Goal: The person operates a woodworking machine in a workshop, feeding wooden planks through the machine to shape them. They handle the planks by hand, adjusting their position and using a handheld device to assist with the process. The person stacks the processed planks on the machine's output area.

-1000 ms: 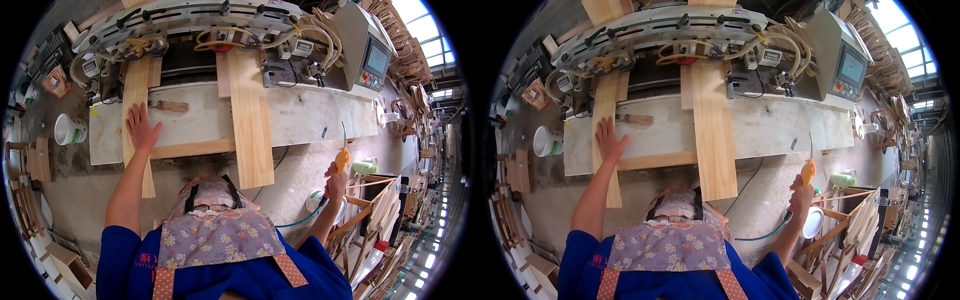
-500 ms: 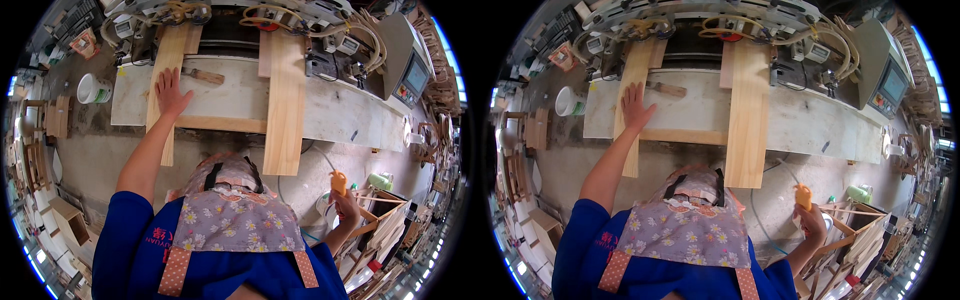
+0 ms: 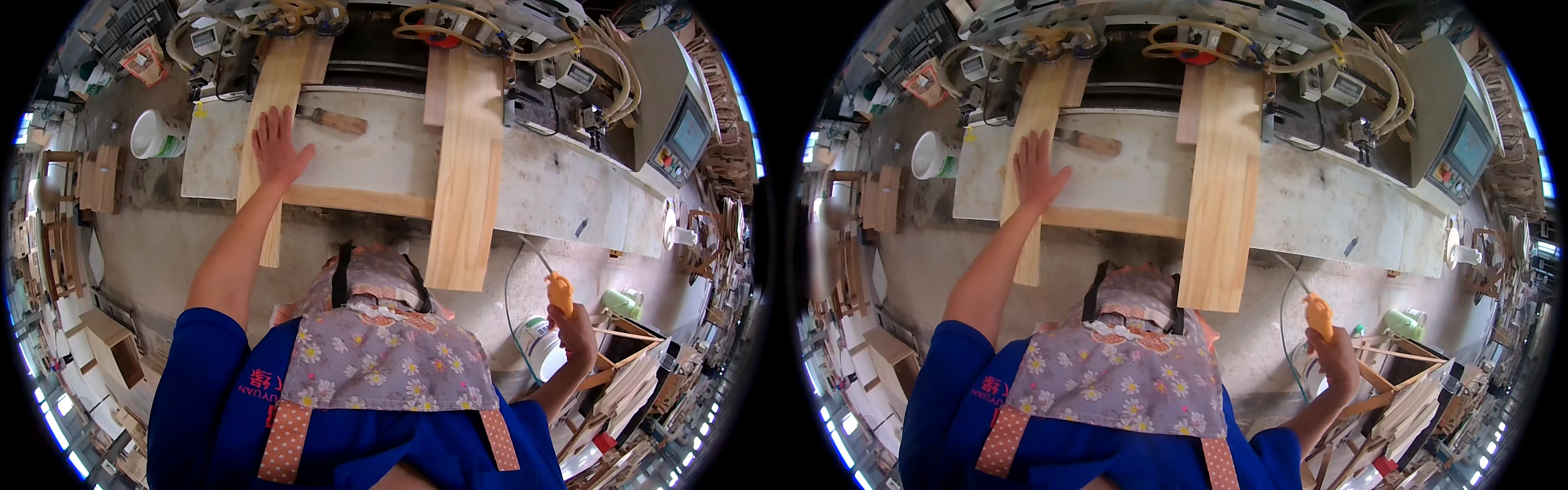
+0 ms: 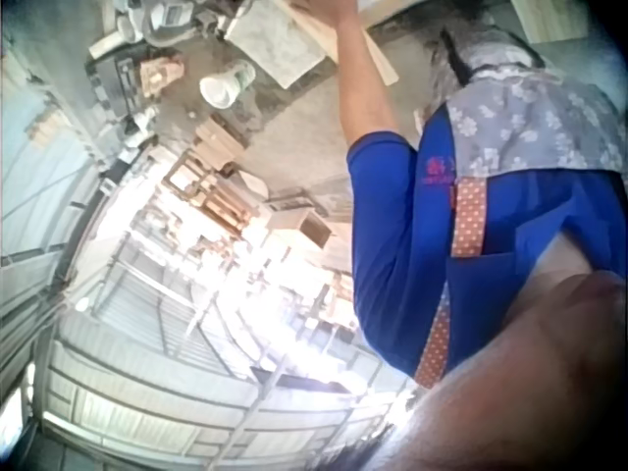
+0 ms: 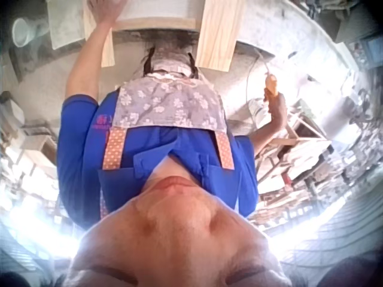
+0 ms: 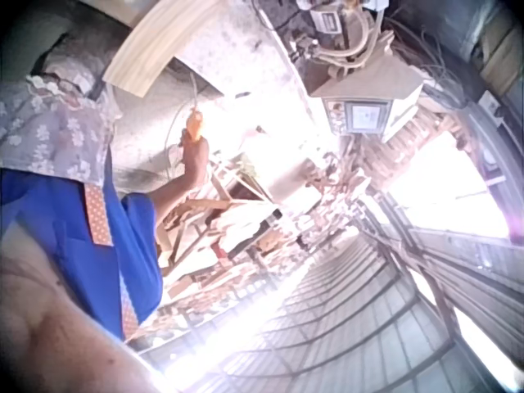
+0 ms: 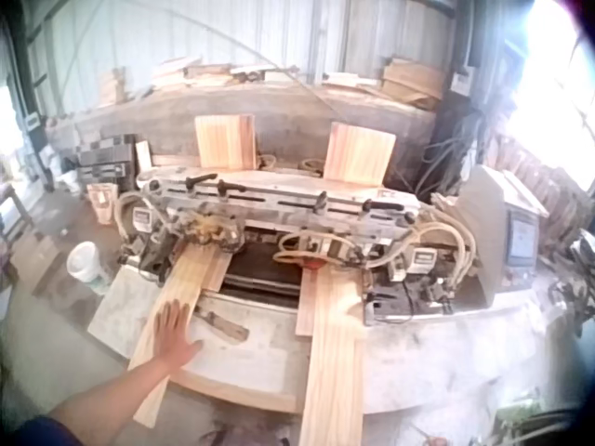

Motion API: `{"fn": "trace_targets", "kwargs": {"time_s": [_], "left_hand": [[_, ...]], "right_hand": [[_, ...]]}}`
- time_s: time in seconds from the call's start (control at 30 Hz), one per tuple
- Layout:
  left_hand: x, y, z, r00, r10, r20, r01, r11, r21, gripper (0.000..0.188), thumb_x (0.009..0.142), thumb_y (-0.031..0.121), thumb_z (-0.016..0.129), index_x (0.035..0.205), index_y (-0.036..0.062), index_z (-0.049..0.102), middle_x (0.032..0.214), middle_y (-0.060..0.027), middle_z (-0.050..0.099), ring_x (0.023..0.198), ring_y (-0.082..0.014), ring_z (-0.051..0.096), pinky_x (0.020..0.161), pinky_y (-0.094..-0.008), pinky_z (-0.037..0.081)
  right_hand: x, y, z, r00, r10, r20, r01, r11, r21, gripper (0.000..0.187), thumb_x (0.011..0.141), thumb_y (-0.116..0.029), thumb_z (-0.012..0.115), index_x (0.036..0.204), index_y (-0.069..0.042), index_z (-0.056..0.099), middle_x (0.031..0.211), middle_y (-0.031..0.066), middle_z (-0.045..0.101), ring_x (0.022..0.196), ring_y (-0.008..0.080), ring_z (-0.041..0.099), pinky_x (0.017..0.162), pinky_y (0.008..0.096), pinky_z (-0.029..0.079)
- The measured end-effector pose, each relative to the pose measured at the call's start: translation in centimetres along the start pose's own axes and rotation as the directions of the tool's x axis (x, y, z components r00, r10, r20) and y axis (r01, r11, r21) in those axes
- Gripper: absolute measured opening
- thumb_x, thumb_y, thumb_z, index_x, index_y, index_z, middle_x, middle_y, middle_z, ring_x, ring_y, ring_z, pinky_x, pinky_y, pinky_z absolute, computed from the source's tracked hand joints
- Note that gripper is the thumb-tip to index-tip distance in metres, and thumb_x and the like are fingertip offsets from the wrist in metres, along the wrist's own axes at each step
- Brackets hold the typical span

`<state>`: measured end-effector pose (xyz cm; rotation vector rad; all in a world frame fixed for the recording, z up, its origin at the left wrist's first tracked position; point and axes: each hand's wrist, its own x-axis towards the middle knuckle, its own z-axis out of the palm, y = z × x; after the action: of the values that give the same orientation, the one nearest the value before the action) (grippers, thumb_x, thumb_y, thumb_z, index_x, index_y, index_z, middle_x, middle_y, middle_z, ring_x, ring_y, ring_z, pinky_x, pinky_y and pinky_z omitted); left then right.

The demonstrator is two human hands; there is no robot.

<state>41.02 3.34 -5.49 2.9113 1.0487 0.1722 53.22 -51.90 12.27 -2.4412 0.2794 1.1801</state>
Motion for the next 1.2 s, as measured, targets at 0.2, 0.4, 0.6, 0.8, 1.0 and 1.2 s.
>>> {"fn": "trace_targets", "kwargs": {"time_s": [0.2, 0.4, 0.6, 0.8, 1.0, 1.2], "left_hand": [[0.4, -0.4, 0.8, 1.000, 0.021, 0.000, -0.021, 1.000, 0.002, 0.093, 0.072, 0.043, 0.067, 0.148, 0.0183, 0.020, 0.154, -0.0115, 0.017, 0.142, -0.0318, 0.012, 0.113, -0.0494, 0.012], [0.1, 0.1, 0.0, 0.999, 0.039, -0.006, -0.039, 0.999, -0.033, 0.092, 0.073, 0.038, 0.069, 0.148, 0.0167, 0.019, 0.153, -0.0120, 0.018, 0.142, -0.0319, 0.013, 0.113, -0.0490, 0.014], [0.4, 0.6, -0.4, 1.000, 0.012, 0.012, -0.012, 1.000, -0.016, 0.091, 0.074, 0.035, 0.070, 0.148, 0.0185, 0.020, 0.153, -0.0115, 0.019, 0.141, -0.0302, 0.015, 0.113, -0.0480, 0.014], [0.5, 0.6, -0.5, 1.000, 0.006, 0.000, -0.006, 0.999, -0.052, 0.091, 0.073, 0.033, 0.070, 0.147, 0.0201, 0.020, 0.153, -0.0114, 0.020, 0.141, -0.0308, 0.016, 0.113, -0.0491, 0.015], [0.2, 0.3, -0.9, 1.000, -0.006, -0.002, 0.006, 0.998, -0.056, 0.092, 0.071, 0.032, 0.071, 0.147, 0.0201, 0.021, 0.152, -0.0116, 0.020, 0.141, -0.0313, 0.017, 0.113, -0.0495, 0.015], [0.0, 0.4, -1.1, 0.999, -0.015, 0.035, 0.018, 0.997, -0.077, 0.093, 0.070, 0.033, 0.070, 0.148, 0.0185, 0.020, 0.153, -0.0124, 0.017, 0.142, -0.0312, 0.013, 0.113, -0.0493, 0.012]], "right_hand": [[1.8, -5.3, 2.6, 0.935, -0.164, 0.313, 0.211, 0.970, -0.121, 0.027, 0.084, -0.029, 0.062, 0.081, -0.002, 0.066, 0.063, 0.0038, 0.061, 0.050, 0.0101, 0.052, 0.043, 0.0265, 0.041], [4.8, -3.3, -7.0, 0.929, -0.185, -0.320, 0.224, 0.970, 0.092, 0.030, 0.089, -0.032, 0.052, 0.077, -0.007, 0.063, 0.048, -0.0031, 0.044, 0.035, 0.0057, 0.037, 0.034, 0.0247, 0.030], [11.9, -8.0, -14.7, 0.709, -0.215, -0.672, 0.501, 0.824, 0.265, 0.048, 0.086, -0.051, 0.058, 0.088, -0.003, 0.064, 0.048, 0.0002, 0.045, 0.036, 0.0076, 0.041, 0.033, 0.0233, 0.031], [19.9, -17.1, -23.2, 0.424, -0.243, -0.872, 0.746, 0.640, 0.184, 0.050, 0.078, -0.053, 0.068, 0.090, -0.004, 0.062, 0.073, 0.0035, 0.060, 0.051, 0.0085, 0.052, 0.043, 0.0235, 0.041], [30.8, -21.4, -26.7, 0.387, -0.225, -0.894, 0.342, 0.936, -0.088, 0.043, 0.080, -0.047, 0.069, 0.081, -0.005, 0.065, 0.071, 0.0033, 0.061, 0.052, 0.0106, 0.054, 0.045, 0.0259, 0.043], [32.9, -20.9, -22.3, 0.643, -0.249, -0.724, 0.573, 0.785, 0.238, 0.031, 0.088, -0.036, 0.062, 0.086, -0.005, 0.067, 0.070, -0.0004, 0.059, 0.059, 0.0068, 0.053, 0.049, 0.0212, 0.042]]}}
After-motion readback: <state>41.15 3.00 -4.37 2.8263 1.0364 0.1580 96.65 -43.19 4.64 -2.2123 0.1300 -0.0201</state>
